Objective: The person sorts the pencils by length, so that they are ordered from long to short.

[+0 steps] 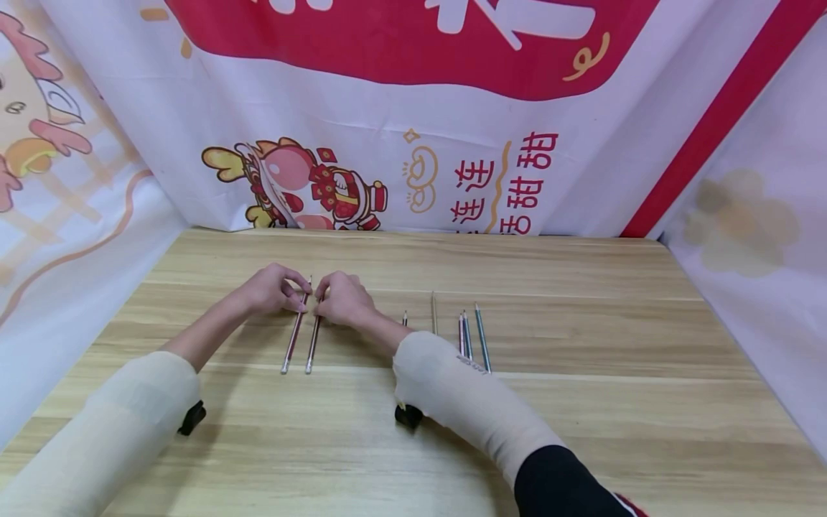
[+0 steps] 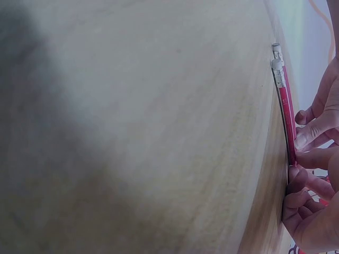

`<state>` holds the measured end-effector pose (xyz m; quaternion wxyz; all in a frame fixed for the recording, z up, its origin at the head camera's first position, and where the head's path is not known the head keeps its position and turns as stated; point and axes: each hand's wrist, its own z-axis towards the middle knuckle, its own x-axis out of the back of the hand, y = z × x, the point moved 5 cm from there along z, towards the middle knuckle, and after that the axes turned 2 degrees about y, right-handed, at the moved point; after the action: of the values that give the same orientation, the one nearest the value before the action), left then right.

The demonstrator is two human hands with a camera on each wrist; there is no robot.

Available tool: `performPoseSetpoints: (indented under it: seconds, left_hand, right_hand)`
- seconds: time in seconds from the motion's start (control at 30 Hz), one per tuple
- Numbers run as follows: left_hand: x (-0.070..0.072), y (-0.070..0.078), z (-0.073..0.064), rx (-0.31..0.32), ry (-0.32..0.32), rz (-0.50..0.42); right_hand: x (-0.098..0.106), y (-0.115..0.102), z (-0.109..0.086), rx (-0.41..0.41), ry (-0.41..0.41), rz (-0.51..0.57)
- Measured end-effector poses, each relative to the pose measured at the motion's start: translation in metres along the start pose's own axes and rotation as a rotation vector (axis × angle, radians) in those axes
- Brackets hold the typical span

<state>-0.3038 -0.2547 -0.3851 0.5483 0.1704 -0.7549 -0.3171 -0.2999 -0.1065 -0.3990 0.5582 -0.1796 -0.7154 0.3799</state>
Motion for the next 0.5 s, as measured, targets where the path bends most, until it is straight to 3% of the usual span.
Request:
performPoseSetpoints:
  seconds: [0.5]
  left_hand:
    - [-0.0004,-0.0035,0.0016,-0.01,-0.009,-0.011]
  right_hand:
    - [0.0008,0.0007,0.0,0.023,0.01,-0.021]
